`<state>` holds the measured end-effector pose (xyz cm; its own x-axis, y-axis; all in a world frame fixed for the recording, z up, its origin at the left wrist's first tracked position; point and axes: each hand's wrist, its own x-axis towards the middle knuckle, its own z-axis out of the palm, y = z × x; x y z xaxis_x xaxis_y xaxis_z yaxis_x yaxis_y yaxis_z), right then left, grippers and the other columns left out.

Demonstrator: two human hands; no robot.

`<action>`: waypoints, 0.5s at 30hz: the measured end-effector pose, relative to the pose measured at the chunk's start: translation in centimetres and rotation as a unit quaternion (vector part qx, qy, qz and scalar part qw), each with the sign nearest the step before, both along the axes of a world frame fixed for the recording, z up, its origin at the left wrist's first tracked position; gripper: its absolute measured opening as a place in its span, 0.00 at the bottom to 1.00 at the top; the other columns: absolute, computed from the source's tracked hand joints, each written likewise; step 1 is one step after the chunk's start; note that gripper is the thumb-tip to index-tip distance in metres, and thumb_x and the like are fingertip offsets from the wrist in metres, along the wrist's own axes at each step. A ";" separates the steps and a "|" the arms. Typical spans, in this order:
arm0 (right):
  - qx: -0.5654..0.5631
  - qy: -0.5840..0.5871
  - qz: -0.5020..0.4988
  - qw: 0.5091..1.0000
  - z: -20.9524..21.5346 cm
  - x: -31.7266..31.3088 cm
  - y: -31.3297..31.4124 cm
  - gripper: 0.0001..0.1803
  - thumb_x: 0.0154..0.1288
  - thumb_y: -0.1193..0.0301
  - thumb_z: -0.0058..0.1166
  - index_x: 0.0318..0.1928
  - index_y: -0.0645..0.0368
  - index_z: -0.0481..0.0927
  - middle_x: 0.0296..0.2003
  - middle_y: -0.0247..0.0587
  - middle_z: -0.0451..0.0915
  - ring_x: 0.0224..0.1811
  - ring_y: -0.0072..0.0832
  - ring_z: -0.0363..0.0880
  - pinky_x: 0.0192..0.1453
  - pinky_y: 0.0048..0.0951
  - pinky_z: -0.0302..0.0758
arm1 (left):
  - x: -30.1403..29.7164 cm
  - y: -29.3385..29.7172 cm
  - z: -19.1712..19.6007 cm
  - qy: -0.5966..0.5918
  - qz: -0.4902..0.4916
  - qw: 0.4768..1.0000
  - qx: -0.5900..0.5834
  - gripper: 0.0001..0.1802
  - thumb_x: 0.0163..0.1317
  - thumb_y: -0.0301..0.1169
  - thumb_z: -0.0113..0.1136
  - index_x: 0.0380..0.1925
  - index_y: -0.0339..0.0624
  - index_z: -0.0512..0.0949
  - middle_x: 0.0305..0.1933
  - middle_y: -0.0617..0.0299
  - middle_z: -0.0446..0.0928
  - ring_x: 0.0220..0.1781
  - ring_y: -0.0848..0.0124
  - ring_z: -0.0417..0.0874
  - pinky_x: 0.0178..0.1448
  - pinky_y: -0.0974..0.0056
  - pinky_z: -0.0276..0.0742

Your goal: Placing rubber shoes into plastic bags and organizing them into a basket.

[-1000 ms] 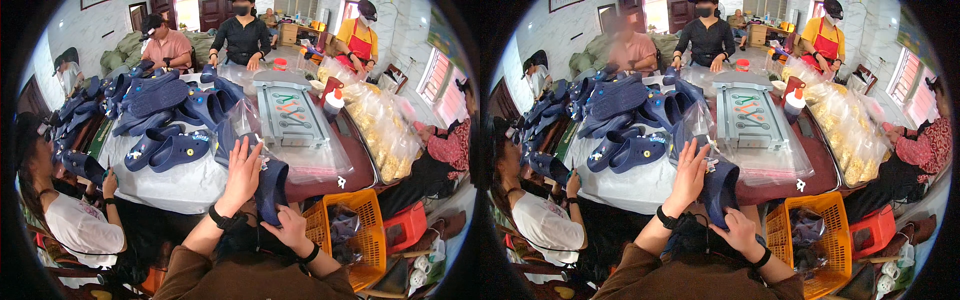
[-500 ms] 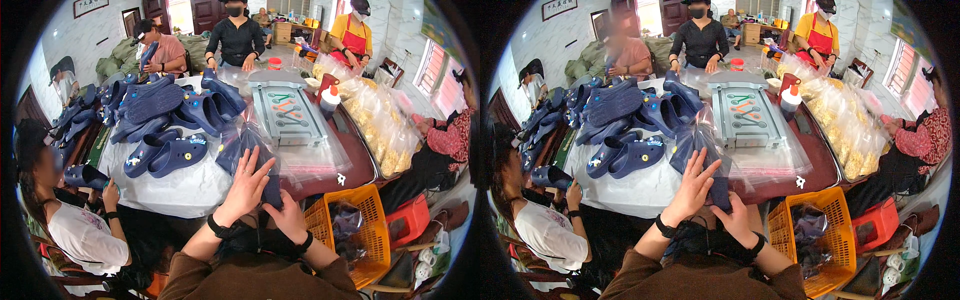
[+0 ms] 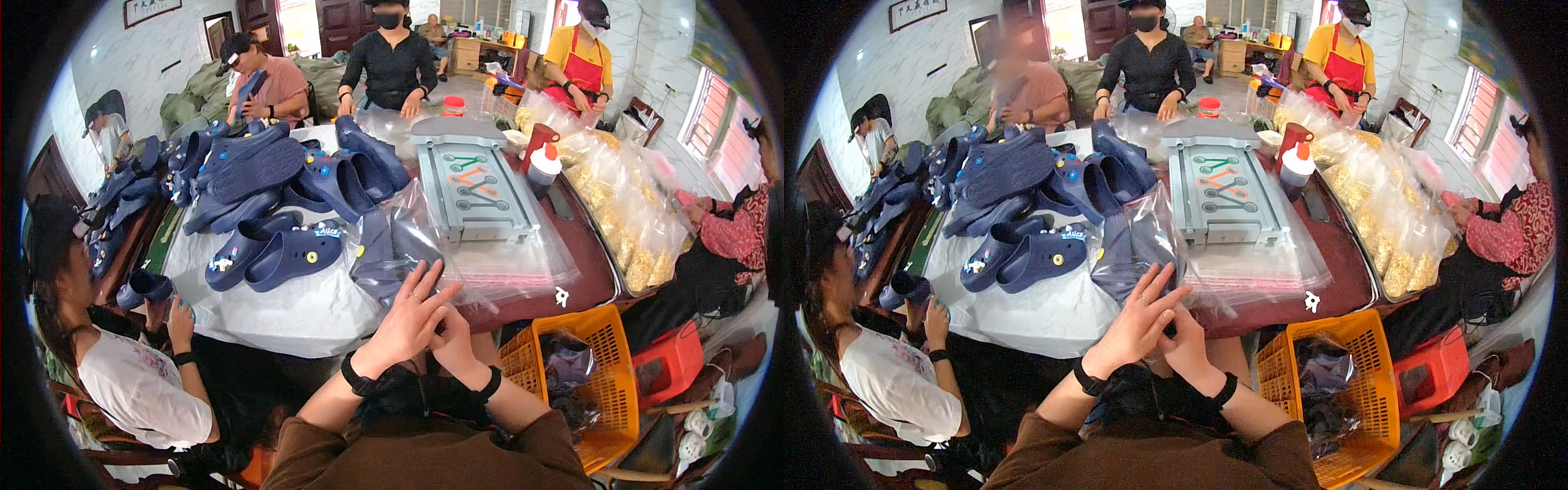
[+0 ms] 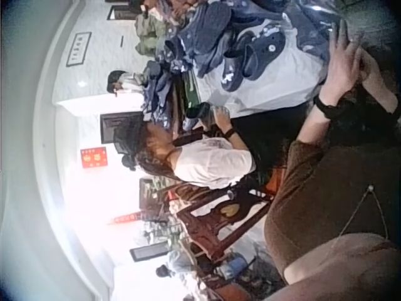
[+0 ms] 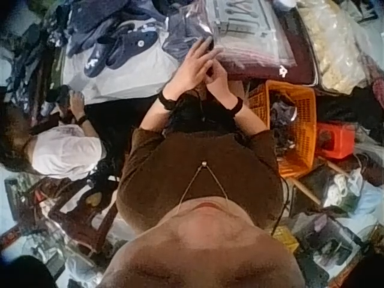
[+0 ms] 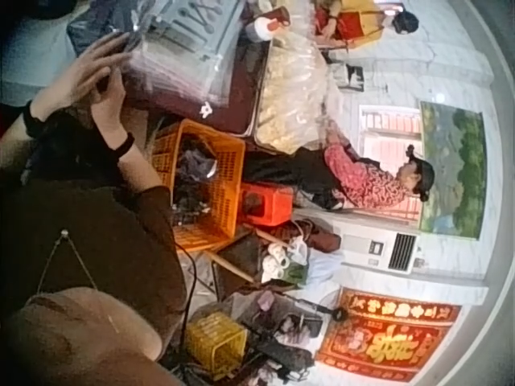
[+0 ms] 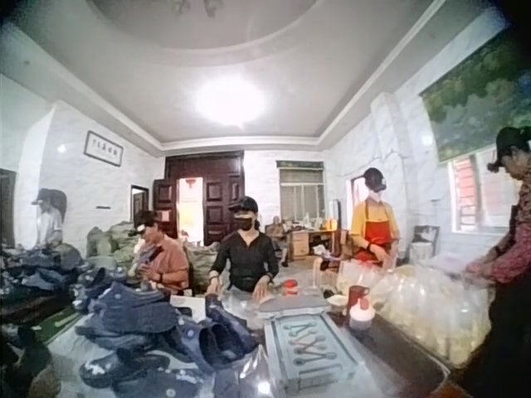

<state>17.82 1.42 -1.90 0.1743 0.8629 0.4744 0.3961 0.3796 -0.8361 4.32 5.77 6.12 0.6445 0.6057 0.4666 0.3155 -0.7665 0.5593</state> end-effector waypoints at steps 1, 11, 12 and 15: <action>0.004 -0.006 0.000 1.000 0.4 -0.2 -0.3 0.25 0.65 0.63 0.63 0.59 0.61 0.75 0.50 0.56 0.83 0.54 0.49 0.83 0.54 0.43 0.78 | -0.1 -0.2 0.2 -0.004 -0.022 1.000 0.009 0.27 0.70 0.26 0.51 0.70 0.49 0.72 0.81 0.43 0.53 0.82 0.40 0.49 0.82 0.42 0.49; -0.083 0.107 0.101 0.986 -5.6 2.1 2.1 0.28 0.67 0.64 0.64 0.60 0.66 0.72 0.50 0.54 0.82 0.54 0.49 0.81 0.57 0.43 0.77 | -1.9 -1.6 -1.6 0.004 0.080 0.997 0.017 0.45 0.55 0.36 0.74 0.73 0.43 0.65 0.81 0.38 0.48 0.83 0.37 0.45 0.79 0.39 0.55; -0.091 0.040 0.076 0.992 -4.4 2.3 0.9 0.28 0.65 0.65 0.65 0.61 0.66 0.72 0.51 0.54 0.81 0.54 0.49 0.81 0.57 0.42 0.77 | -2.5 -2.1 -1.9 0.014 0.091 0.995 0.044 0.53 0.46 0.38 0.81 0.73 0.44 0.65 0.81 0.39 0.46 0.82 0.35 0.43 0.79 0.38 0.55; -0.115 -0.066 0.012 0.991 0.3 2.8 -2.0 0.30 0.60 0.69 0.69 0.60 0.63 0.73 0.50 0.53 0.80 0.51 0.50 0.81 0.55 0.40 0.77 | -3.1 -4.0 -2.7 0.040 0.170 0.983 0.057 0.52 0.45 0.38 0.81 0.72 0.44 0.66 0.81 0.39 0.47 0.80 0.32 0.43 0.78 0.37 0.54</action>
